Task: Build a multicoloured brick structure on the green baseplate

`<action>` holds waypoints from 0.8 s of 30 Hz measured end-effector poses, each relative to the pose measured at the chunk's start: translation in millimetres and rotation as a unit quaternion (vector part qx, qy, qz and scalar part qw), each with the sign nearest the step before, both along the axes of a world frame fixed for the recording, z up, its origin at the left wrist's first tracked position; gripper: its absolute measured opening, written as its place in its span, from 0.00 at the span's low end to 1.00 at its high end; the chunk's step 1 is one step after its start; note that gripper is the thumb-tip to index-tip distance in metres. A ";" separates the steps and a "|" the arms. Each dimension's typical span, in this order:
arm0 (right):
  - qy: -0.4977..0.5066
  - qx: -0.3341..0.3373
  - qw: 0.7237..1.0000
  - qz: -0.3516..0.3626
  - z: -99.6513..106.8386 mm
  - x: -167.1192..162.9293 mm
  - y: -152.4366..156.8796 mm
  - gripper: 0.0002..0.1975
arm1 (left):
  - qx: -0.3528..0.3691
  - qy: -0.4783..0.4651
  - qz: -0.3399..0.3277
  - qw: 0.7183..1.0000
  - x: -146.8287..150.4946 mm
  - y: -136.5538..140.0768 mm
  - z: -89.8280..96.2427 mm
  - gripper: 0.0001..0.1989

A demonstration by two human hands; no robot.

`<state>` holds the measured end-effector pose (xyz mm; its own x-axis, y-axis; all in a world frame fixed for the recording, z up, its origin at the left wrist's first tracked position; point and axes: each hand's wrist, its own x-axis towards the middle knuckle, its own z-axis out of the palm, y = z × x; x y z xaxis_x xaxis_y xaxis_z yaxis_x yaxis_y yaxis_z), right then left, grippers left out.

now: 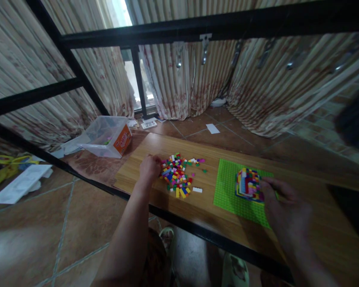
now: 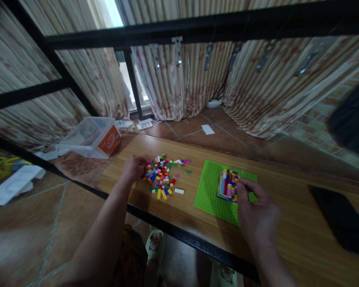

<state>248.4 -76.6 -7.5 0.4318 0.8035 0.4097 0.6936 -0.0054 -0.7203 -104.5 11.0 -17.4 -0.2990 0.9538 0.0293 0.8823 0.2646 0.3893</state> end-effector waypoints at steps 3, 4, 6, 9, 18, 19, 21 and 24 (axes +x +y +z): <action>0.013 0.025 1.000 -0.004 3.8 -3.1 -0.9 0.15 | 0.010 -0.018 -0.008 1.000 6.5 -0.3 7.0 0.11; 0.021 0.035 0.999 -0.002 5.8 -5.7 -1.6 0.14 | 0.022 -0.033 -0.022 0.999 12.7 -1.9 10.1 0.11; 0.050 0.053 0.997 0.020 10.3 -13.2 -3.7 0.13 | 0.076 -0.111 -0.089 0.987 31.9 -7.7 15.8 0.09; 0.128 0.048 0.984 0.117 15.4 -28.2 -6.6 0.10 | 0.115 -0.234 -0.234 0.936 72.4 -22.3 22.4 0.08; 0.213 -0.033 0.937 0.274 14.4 -42.7 -10.0 0.09 | 0.090 -0.325 -0.424 0.841 145.9 -53.1 36.2 0.05; 0.213 -0.035 0.937 0.273 15.2 -41.5 -10.6 0.07 | 0.085 -0.328 -0.428 0.838 147.9 -54.0 36.2 0.05; 0.204 -0.040 0.939 0.273 17.6 -38.9 -12.1 0.06 | 0.075 -0.332 -0.437 0.833 150.7 -55.4 35.6 0.05; 0.200 -0.056 0.937 0.281 21.3 -35.4 -14.3 0.06 | 0.065 -0.333 -0.442 0.830 154.1 -57.7 34.8 0.05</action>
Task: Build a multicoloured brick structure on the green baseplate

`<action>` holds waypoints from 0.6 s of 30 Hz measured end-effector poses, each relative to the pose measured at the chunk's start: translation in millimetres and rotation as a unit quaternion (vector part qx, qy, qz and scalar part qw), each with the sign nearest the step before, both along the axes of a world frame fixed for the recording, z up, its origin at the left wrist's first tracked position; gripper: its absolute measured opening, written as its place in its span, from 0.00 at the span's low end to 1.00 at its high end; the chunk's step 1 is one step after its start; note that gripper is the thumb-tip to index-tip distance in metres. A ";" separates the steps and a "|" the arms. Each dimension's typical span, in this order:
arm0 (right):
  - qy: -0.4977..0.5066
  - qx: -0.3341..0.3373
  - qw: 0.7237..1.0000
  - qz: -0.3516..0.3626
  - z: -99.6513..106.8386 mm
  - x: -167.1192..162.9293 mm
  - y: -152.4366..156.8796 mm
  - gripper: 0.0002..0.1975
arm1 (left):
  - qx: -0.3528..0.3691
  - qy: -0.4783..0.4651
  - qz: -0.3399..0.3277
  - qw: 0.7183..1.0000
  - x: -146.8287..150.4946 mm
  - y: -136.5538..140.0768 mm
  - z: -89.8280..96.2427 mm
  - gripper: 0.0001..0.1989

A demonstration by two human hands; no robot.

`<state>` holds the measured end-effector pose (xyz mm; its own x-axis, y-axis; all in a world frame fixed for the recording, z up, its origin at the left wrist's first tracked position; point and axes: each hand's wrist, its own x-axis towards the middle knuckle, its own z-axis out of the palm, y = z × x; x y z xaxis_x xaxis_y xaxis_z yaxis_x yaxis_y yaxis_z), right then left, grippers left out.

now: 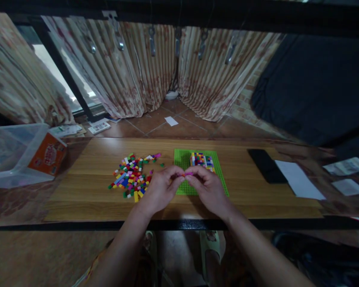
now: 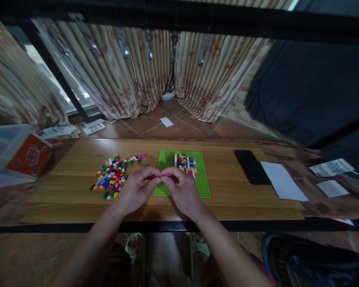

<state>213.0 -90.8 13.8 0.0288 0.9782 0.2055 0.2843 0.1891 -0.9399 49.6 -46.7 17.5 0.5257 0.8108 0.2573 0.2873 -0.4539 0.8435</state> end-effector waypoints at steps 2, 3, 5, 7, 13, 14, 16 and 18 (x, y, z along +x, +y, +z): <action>0.019 -0.018 1.000 0.009 1.7 1.4 -0.9 0.06 | -0.003 0.000 -0.006 1.000 1.9 -1.4 -0.1 0.06; 0.036 -0.028 0.999 0.013 2.2 2.0 -1.0 0.06 | -0.005 -0.002 -0.010 1.000 2.7 -1.9 -0.2 0.06; 0.075 -0.045 0.996 0.020 2.5 4.3 -0.7 0.06 | -0.008 -0.009 -0.017 1.000 3.7 -2.2 -0.8 0.06; 0.099 -0.052 0.994 0.012 2.3 10.0 0.2 0.06 | -0.007 -0.009 -0.017 1.000 3.9 -0.8 -2.3 0.06; -0.004 -0.041 0.996 -0.080 1.8 50.8 -1.7 0.11 | 0.007 0.052 0.040 0.998 1.0 9.2 -12.7 0.05; -0.037 -0.041 0.995 -0.088 1.8 57.1 -2.8 0.12 | 0.006 0.063 0.051 0.997 0.7 10.5 -14.8 0.05; -0.101 -0.037 0.989 -0.100 1.4 65.4 -4.9 0.12 | 0.002 0.075 0.070 0.995 1.0 12.3 -18.6 0.06; -0.151 -0.030 0.983 -0.102 0.2 67.5 -6.3 0.11 | -0.004 0.080 0.082 0.993 3.3 13.0 -21.8 0.06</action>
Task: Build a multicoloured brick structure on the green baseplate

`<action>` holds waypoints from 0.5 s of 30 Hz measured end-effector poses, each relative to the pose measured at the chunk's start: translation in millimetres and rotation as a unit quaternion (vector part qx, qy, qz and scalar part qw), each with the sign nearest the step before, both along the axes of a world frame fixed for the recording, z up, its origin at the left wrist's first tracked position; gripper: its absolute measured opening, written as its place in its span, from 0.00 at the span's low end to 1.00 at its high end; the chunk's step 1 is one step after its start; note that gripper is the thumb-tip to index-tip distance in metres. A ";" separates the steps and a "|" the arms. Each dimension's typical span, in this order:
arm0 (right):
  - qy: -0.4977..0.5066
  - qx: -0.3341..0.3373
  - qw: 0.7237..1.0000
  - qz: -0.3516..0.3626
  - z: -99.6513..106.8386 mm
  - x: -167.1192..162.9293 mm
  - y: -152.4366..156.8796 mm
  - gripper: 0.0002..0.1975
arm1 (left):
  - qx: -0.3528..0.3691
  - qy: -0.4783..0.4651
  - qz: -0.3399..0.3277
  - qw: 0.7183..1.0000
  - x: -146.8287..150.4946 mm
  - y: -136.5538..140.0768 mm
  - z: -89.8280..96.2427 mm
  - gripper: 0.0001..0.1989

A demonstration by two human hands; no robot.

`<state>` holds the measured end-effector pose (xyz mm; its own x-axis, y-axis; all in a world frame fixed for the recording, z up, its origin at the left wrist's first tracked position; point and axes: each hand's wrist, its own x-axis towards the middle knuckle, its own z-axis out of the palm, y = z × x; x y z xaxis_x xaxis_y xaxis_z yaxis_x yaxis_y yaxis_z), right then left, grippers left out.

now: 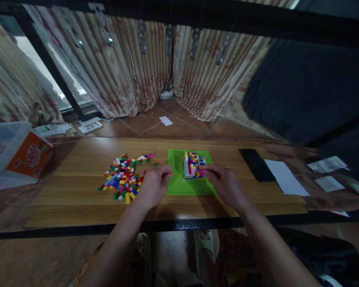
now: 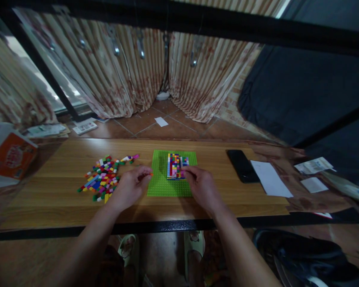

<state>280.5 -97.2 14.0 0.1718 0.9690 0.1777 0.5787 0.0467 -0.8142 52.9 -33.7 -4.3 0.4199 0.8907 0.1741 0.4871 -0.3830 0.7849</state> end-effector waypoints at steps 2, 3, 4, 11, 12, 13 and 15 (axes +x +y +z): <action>-0.036 -0.001 0.999 0.005 -2.4 -1.8 -0.2 0.11 | -0.003 -0.002 0.002 1.000 4.2 -0.3 -2.2 0.07; -0.051 -0.003 0.999 0.007 -3.9 -3.3 0.2 0.11 | -0.002 -0.004 -0.001 1.000 7.0 -0.8 -3.0 0.07; -0.064 -0.004 0.998 0.007 -5.6 -4.7 0.9 0.11 | -0.001 -0.005 -0.006 1.000 10.1 -1.6 -3.6 0.08; -0.085 -0.004 0.996 -0.002 -10.0 -11.0 4.2 0.08 | -0.003 0.002 -0.048 0.999 30.5 -11.6 -6.0 0.12; -0.087 -0.005 0.996 -0.004 -9.7 -12.1 4.2 0.07 | -0.005 0.005 -0.050 0.999 32.1 -12.8 -5.9 0.12; -0.088 -0.003 0.996 -0.009 -9.4 -13.4 4.2 0.07 | -0.008 0.006 -0.050 0.999 33.4 -13.7 -5.5 0.13; -0.087 0.001 0.996 -0.014 -9.8 -16.3 4.5 0.06 | -0.015 0.008 -0.048 0.999 34.8 -14.8 -4.6 0.14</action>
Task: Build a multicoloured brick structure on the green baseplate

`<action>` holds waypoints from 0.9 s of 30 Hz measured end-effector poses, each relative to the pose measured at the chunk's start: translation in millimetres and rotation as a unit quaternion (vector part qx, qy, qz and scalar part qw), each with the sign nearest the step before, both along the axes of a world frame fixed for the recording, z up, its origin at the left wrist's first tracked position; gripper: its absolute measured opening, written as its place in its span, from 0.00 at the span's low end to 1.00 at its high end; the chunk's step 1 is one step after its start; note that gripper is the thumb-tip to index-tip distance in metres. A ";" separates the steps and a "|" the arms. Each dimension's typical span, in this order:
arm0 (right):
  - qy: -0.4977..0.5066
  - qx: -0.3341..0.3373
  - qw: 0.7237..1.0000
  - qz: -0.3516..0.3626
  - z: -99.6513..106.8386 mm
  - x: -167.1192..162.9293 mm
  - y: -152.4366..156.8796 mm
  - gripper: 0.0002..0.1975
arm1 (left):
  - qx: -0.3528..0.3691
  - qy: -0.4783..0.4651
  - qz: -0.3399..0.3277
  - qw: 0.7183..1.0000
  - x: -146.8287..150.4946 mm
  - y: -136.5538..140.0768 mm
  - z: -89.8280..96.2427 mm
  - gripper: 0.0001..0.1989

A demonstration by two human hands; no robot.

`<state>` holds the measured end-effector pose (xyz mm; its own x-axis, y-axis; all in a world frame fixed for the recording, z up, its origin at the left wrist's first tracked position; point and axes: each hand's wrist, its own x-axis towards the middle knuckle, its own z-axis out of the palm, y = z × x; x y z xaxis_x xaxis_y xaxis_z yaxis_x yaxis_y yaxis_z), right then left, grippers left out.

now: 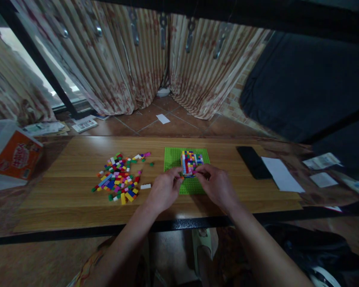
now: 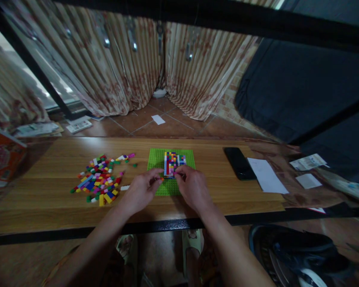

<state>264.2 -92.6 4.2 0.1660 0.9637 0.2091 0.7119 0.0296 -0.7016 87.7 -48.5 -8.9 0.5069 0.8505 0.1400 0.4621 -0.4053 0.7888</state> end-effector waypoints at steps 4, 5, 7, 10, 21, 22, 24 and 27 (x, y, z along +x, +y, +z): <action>0.008 0.016 1.000 -0.005 -3.7 -5.0 2.5 0.06 | -0.007 0.006 0.004 1.000 0.4 -0.5 2.0 0.15; 0.010 0.021 1.000 -0.007 -4.7 -5.9 3.2 0.06 | -0.007 0.008 0.004 1.000 0.2 -0.5 2.3 0.15; 0.015 0.031 0.999 -0.013 -6.5 -7.4 4.2 0.06 | -0.006 0.014 0.001 1.000 -0.2 -0.4 2.3 0.16; 0.021 0.035 0.999 -0.018 -7.9 -9.0 4.3 0.05 | 0.000 0.020 -0.008 1.000 -0.7 -0.1 0.6 0.16; 0.140 -0.004 0.989 -0.049 -8.4 -4.3 4.7 0.10 | 0.022 0.024 -0.010 0.999 -1.9 -0.1 -2.5 0.17; 0.158 -0.014 0.986 -0.053 -9.2 -3.2 5.1 0.12 | 0.021 0.023 -0.012 0.999 -2.0 -0.2 -2.3 0.17; 0.189 -0.028 0.980 -0.061 -11.6 -2.0 6.4 0.15 | 0.020 0.026 -0.012 0.999 -2.2 -0.2 -2.5 0.16; 0.212 -0.030 0.974 -0.075 -17.0 -2.7 9.2 0.17 | 0.019 0.033 -0.011 0.999 -1.7 -0.2 -3.4 0.16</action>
